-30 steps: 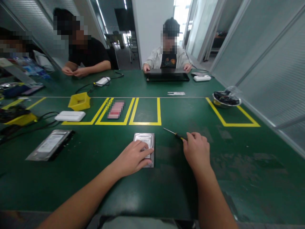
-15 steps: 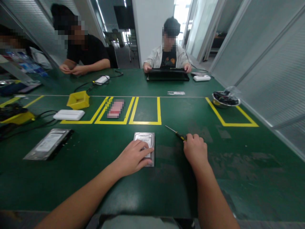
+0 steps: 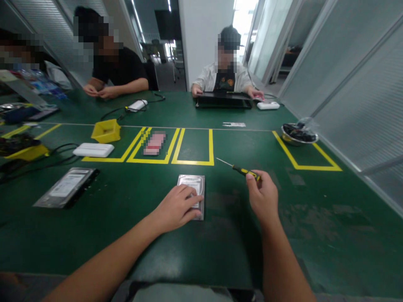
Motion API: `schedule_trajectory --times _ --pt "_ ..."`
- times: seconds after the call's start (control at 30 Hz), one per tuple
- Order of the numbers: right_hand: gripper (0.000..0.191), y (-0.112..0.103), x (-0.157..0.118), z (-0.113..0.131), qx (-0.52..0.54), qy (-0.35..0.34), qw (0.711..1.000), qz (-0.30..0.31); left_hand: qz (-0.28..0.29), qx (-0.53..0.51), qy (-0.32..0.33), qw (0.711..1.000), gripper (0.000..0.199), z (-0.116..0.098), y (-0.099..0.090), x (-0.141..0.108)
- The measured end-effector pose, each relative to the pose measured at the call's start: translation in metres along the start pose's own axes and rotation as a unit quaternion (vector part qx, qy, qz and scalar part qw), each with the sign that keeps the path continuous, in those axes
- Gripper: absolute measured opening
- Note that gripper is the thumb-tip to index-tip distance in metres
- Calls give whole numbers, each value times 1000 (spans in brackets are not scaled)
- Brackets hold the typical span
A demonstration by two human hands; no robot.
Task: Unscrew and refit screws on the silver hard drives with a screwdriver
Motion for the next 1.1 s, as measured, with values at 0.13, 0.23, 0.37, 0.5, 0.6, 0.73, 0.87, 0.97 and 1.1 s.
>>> schedule_trajectory --times 0.13,0.23,0.37,0.5,0.6,0.73,0.87,0.97,1.1 --pt "28 -4 -3 -3 198 72 977 -31 -7 -3 0 1000 39 0 -1 0" --pt "27 2 -4 -8 329 122 936 -36 -8 -5 -2 1000 39 0 -1 0" --pt "23 8 -6 -4 408 148 900 -24 -5 -7 -4 1000 38 0 0 1" --pt "25 10 -9 -4 405 175 897 -23 -3 -7 -6 1000 38 1 2 1" --pt "27 16 -12 -5 417 195 888 -4 -5 -7 -5 1000 38 1 3 2" --pt "20 25 -15 -1 460 193 866 26 -9 -7 -3 1000 37 1 3 1" --pt "20 33 -19 6 466 193 862 60 -10 -7 0 1000 37 1 4 1" --pt "20 37 -24 12 451 178 871 80 -9 -5 0 1000 37 2 4 2" --pt "19 42 -30 19 428 142 886 106 -7 -5 3 1000 36 1 5 2"
Point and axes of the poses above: each hand's wrist, its own x-axis towards the middle knuckle, its own y-axis out of the palm, z = x × y, the point moved 10 cm from there along x, towards the middle knuckle, and after that the axes turned 11 degrees about -z, right-handed, at the moved point
